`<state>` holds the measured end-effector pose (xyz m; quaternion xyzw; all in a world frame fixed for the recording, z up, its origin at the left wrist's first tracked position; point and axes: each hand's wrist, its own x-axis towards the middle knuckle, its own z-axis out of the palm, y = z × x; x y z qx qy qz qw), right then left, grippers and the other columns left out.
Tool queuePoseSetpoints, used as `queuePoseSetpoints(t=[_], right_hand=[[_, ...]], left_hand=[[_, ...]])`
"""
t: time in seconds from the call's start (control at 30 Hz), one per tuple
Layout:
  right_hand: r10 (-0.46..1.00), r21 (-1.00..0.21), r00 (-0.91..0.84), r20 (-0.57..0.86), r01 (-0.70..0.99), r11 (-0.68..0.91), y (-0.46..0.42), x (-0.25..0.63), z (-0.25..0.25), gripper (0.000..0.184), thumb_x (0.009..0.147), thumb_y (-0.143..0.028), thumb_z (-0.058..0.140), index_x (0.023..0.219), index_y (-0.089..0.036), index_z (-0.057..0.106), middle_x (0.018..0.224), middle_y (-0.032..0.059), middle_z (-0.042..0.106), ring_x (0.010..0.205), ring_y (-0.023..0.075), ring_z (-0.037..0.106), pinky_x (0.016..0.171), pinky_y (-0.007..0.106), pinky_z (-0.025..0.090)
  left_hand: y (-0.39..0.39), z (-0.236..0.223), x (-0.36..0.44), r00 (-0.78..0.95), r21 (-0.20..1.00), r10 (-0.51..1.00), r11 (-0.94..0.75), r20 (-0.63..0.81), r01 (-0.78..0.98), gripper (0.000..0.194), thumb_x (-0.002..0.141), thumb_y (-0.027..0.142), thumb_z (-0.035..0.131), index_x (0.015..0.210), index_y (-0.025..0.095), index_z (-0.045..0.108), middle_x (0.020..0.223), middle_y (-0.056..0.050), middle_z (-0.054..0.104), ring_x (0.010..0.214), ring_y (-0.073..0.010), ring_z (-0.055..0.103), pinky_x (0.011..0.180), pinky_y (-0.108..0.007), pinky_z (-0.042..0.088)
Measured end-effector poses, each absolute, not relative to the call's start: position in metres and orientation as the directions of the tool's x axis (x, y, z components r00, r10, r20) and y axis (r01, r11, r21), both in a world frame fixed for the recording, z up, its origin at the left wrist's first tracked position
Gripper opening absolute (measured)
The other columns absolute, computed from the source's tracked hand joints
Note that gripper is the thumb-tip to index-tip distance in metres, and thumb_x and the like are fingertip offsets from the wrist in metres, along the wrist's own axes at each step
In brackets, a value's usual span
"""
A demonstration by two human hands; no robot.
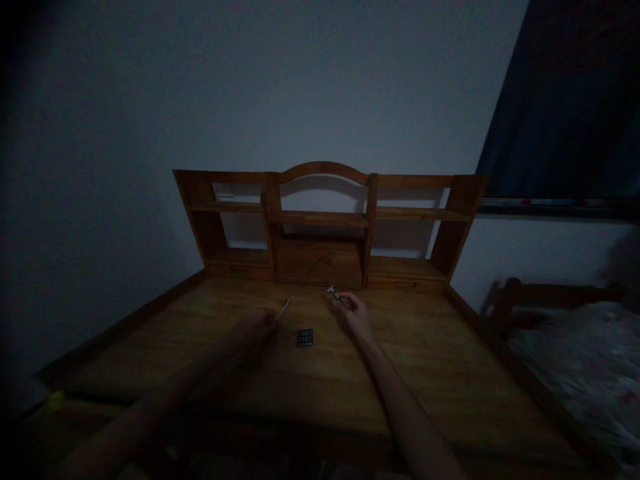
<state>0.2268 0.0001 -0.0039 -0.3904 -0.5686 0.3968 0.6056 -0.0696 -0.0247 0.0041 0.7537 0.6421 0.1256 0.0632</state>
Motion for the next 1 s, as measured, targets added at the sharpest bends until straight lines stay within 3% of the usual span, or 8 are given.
queuePoseSetpoints(t=[0.27, 0.4, 0.5, 0.67, 0.77, 1.0], right_hand=[[0.928, -0.928, 0.06, 0.368, -0.03, 0.37, 0.005, 0.231, -0.007, 0.04, 0.061, -0.05, 0.075, 0.087, -0.02, 0.069, 0.084, 0.0052, 0.07, 0.078, 0.0202, 0.062, 0.067, 0.028, 0.044], [0.942, -0.938, 0.051, 0.333, -0.081, 0.336, 0.002, 0.23, -0.005, 0.042, 0.062, -0.052, 0.074, 0.087, -0.019, 0.068, 0.074, 0.0024, 0.066, 0.06, 0.0145, 0.055, 0.053, 0.024, 0.039], [0.951, -0.946, 0.029, 0.306, -0.106, 0.308, -0.001, 0.228, -0.005, 0.045, 0.063, -0.055, 0.072, 0.089, -0.018, 0.066, 0.066, -0.0005, 0.061, 0.046, 0.0097, 0.045, 0.043, 0.022, 0.031], [0.954, -0.951, 0.007, 0.298, -0.083, 0.298, -0.002, 0.227, -0.005, 0.044, 0.063, -0.055, 0.071, 0.086, -0.018, 0.066, 0.056, -0.0033, 0.055, 0.041, 0.0083, 0.039, 0.039, 0.021, 0.025], [0.952, -0.95, -0.002, 0.305, -0.075, 0.304, -0.003, 0.227, -0.004, 0.041, 0.064, -0.053, 0.071, 0.085, -0.018, 0.067, 0.058, -0.0025, 0.057, 0.043, 0.0089, 0.042, 0.04, 0.021, 0.027], [0.96, -0.959, 0.005, 0.281, -0.042, 0.281, -0.006, 0.225, -0.001, 0.042, 0.064, -0.054, 0.07, 0.086, -0.018, 0.066, 0.06, -0.0011, 0.058, 0.043, 0.0086, 0.04, 0.04, 0.021, 0.027]], left_hand=[[-0.033, 0.011, -0.061, 0.228, 0.206, 0.973, -0.232, 0.041, 0.951, 0.021, 0.082, 0.036, 0.05, 0.08, 0.019, 0.063, 0.086, -0.006, 0.067, 0.076, -0.0179, 0.061, 0.061, -0.024, 0.038], [-0.028, 0.024, -0.06, 0.233, 0.174, 0.971, -0.24, 0.06, 0.955, 0.027, 0.081, 0.043, 0.053, 0.077, 0.017, 0.061, 0.08, -0.008, 0.066, 0.073, -0.0183, 0.06, 0.06, -0.025, 0.036], [-0.023, 0.033, -0.052, 0.284, 0.238, 0.952, -0.304, 0.114, 0.922, 0.027, 0.083, 0.042, 0.053, 0.079, 0.017, 0.061, 0.079, -0.007, 0.066, 0.07, -0.0168, 0.059, 0.06, -0.024, 0.036], [-0.027, 0.022, -0.019, 0.455, 0.451, 0.875, -0.478, 0.167, 0.754, 0.011, 0.077, 0.025, 0.059, 0.082, 0.017, 0.064, 0.083, -0.005, 0.067, 0.074, -0.0168, 0.059, 0.064, -0.024, 0.041], [-0.04, 0.008, -0.004, 0.497, 0.474, 0.847, -0.521, 0.186, 0.71, 0.011, 0.07, 0.02, 0.065, 0.08, 0.017, 0.066, 0.088, -0.005, 0.066, 0.08, -0.0177, 0.059, 0.07, -0.025, 0.043], [-0.045, -0.008, -0.004, 0.49, 0.534, 0.843, -0.525, 0.221, 0.663, 0.014, 0.069, 0.015, 0.063, 0.083, 0.017, 0.066, 0.092, -0.005, 0.063, 0.085, -0.0176, 0.057, 0.074, -0.027, 0.043]])
